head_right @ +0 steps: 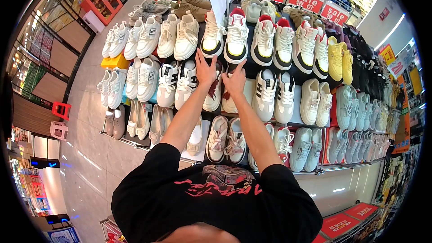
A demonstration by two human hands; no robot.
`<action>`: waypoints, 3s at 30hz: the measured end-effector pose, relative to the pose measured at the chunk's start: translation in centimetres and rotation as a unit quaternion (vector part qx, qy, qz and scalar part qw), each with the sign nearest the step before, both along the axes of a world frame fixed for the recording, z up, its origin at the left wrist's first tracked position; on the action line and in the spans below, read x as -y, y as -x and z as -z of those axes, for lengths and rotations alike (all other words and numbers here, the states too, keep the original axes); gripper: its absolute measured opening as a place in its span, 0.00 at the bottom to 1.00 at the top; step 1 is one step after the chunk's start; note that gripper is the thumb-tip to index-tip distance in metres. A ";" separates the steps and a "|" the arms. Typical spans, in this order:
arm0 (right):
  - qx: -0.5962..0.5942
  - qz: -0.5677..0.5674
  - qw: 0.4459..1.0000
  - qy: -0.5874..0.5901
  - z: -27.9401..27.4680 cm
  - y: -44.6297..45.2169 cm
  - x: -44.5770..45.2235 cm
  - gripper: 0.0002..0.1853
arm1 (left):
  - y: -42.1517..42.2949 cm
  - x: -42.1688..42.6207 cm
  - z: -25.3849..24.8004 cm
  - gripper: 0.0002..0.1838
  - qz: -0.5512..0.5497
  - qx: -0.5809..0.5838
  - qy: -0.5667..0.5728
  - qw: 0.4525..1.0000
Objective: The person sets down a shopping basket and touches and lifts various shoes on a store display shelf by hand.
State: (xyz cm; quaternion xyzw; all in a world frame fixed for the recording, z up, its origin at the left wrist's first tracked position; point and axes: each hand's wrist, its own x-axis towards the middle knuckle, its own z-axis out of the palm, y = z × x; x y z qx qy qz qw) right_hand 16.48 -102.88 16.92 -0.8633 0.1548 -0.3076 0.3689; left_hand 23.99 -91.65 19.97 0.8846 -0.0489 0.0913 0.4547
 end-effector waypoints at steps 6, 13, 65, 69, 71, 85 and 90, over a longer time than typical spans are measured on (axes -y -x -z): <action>-0.025 0.020 0.999 0.012 0.2 -0.3 0.1 0.64 | 0.3 0.1 -0.4 0.54 0.003 -0.018 0.003 1.000; -0.010 0.014 1.000 0.021 0.0 -0.1 0.0 0.63 | 0.1 0.3 0.0 0.57 -0.016 -0.019 -0.019 1.000; -0.006 -0.002 1.000 0.006 -0.3 0.2 -0.2 0.59 | 0.3 0.0 -0.3 0.53 -0.015 0.013 -0.015 1.000; -0.002 -0.001 1.000 0.015 -0.3 0.3 -0.2 0.59 | -0.1 0.3 0.5 0.54 -0.032 0.016 -0.006 0.999; -0.007 -0.002 1.000 0.009 -0.4 0.3 -0.2 0.59 | -0.3 0.2 0.8 0.54 -0.020 0.014 -0.010 1.000; -0.007 -0.007 1.000 0.014 -0.4 0.3 -0.1 0.60 | 0.3 0.1 0.0 0.52 -0.017 0.023 -0.006 1.000; -0.034 0.016 0.999 0.002 -0.6 0.1 -0.5 0.58 | 0.6 0.1 0.3 0.54 -0.030 0.064 0.011 0.997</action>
